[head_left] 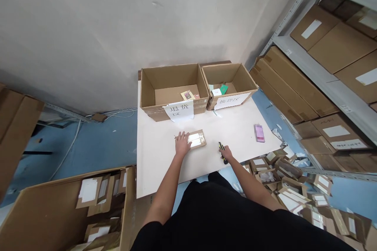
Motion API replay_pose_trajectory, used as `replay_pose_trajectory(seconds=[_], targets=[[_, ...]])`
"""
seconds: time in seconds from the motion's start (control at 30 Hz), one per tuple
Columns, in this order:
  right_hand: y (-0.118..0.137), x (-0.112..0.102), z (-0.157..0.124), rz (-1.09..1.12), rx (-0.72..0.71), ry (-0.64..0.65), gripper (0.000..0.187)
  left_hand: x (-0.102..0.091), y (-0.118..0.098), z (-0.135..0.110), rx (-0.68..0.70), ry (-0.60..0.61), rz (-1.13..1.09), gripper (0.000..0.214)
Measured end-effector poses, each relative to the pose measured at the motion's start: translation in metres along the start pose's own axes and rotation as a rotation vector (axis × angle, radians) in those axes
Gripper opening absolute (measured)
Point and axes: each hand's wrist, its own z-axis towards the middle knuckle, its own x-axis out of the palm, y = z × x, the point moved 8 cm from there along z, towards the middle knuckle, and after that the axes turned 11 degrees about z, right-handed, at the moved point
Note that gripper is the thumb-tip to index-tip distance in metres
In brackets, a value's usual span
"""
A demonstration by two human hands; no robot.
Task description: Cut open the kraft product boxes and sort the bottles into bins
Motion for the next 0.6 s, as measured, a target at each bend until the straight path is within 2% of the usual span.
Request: replay_pose_trajectory(seconds=[0.07,0.2,0.27,0.3,0.37,0.43,0.5,0.53,0.6], targets=[[0.013,-0.016,0.008,0.035,-0.059,-0.035,0.033,0.000,0.010,0.011,0.004,0.057,0.002,0.071],[0.061,-0.062,0.023,0.070,-0.232,-0.198,0.049,0.003,0.022,0.018,-0.056,0.115,0.013,0.079],[0.078,-0.072,0.025,0.039,-0.268,-0.244,0.055,0.003,0.020,0.016,-0.092,0.104,0.032,0.079],[0.086,-0.068,0.023,0.004,-0.301,-0.236,0.057,0.004,0.017,0.013,-0.121,0.093,0.039,0.078],[0.101,-0.042,0.010,-0.086,-0.436,-0.164,0.057,0.005,0.012,0.006,-0.197,0.058,0.049,0.076],[0.113,0.004,-0.015,-0.169,-0.628,-0.018,0.058,0.007,0.006,-0.003,-0.268,0.026,0.057,0.076],[0.118,0.059,-0.044,-0.264,-0.789,0.164,0.066,0.009,-0.001,-0.011,-0.303,0.006,0.065,0.077],[0.117,0.086,-0.057,-0.340,-0.833,0.255,0.072,0.011,-0.004,-0.014,-0.310,0.006,0.065,0.077],[0.109,0.126,-0.072,-0.558,-0.792,0.340,0.083,0.014,-0.008,-0.018,-0.319,0.031,0.056,0.076]])
